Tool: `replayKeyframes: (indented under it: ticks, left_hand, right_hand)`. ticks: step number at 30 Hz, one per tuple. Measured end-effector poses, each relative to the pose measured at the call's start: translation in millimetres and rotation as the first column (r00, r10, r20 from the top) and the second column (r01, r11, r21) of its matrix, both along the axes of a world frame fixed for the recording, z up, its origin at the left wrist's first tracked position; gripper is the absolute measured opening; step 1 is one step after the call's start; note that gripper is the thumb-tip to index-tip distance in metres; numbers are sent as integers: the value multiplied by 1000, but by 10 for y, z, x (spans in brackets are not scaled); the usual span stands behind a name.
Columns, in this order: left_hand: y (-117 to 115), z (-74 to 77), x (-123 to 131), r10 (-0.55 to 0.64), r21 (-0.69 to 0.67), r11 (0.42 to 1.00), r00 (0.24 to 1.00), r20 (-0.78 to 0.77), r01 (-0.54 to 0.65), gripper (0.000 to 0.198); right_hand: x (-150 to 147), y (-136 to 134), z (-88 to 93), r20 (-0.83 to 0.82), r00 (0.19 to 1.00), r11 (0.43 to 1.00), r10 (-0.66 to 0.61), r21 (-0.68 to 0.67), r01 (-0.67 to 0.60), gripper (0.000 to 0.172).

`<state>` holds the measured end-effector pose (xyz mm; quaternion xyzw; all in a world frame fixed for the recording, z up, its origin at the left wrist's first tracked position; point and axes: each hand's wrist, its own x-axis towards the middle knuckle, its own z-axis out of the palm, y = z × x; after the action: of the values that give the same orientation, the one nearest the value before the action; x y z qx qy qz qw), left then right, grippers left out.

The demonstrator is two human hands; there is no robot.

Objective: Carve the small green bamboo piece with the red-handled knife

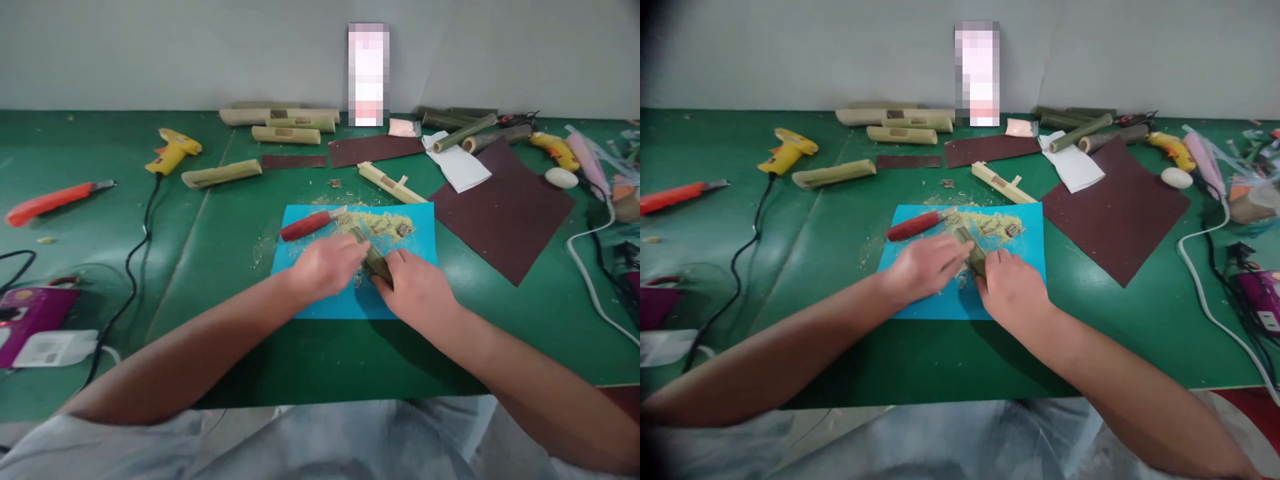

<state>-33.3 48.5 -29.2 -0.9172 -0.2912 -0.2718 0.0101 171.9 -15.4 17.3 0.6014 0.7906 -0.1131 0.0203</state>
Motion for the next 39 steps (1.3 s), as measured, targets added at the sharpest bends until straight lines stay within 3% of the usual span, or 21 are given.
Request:
replayKeyframes:
  ticks: [5, 23, 26, 30, 34, 39]
  left_hand:
    - [44, 26, -17, 24, 42, 999, 999, 27, -25, 31]
    - [19, 48, 1, -3, -29, 1000, 1000, 1, 3, 31]
    - [13, 58, 26, 32, 18, 999, 999, 40, -33, 32]
    - [-20, 58, 48, -37, -4, 999, 999, 11, 37, 31]
    - [2, 55, 11, 29, 39, 999, 999, 33, -30, 33]
    - [-24, 50, 8, 9, -19, 1000, 1000, 5, -8, 31]
  right_hand:
    - [-4, -4, 3, -13, 1000, 1000, -7, 3, 7, 22]
    - [0, -5, -6, -16, 1000, 1000, 11, 3, -11, 19]
    - [2, -10, -3, -16, 1000, 1000, 2, 12, -2, 20]
    - [-3, -13, -3, -1, 1000, 1000, 11, 8, -11, 19]
    - [-8, -9, -4, -7, 1000, 1000, 1, 13, -1, 20]
    - [-14, -6, 15, 2, 1000, 1000, -4, -5, 4, 20]
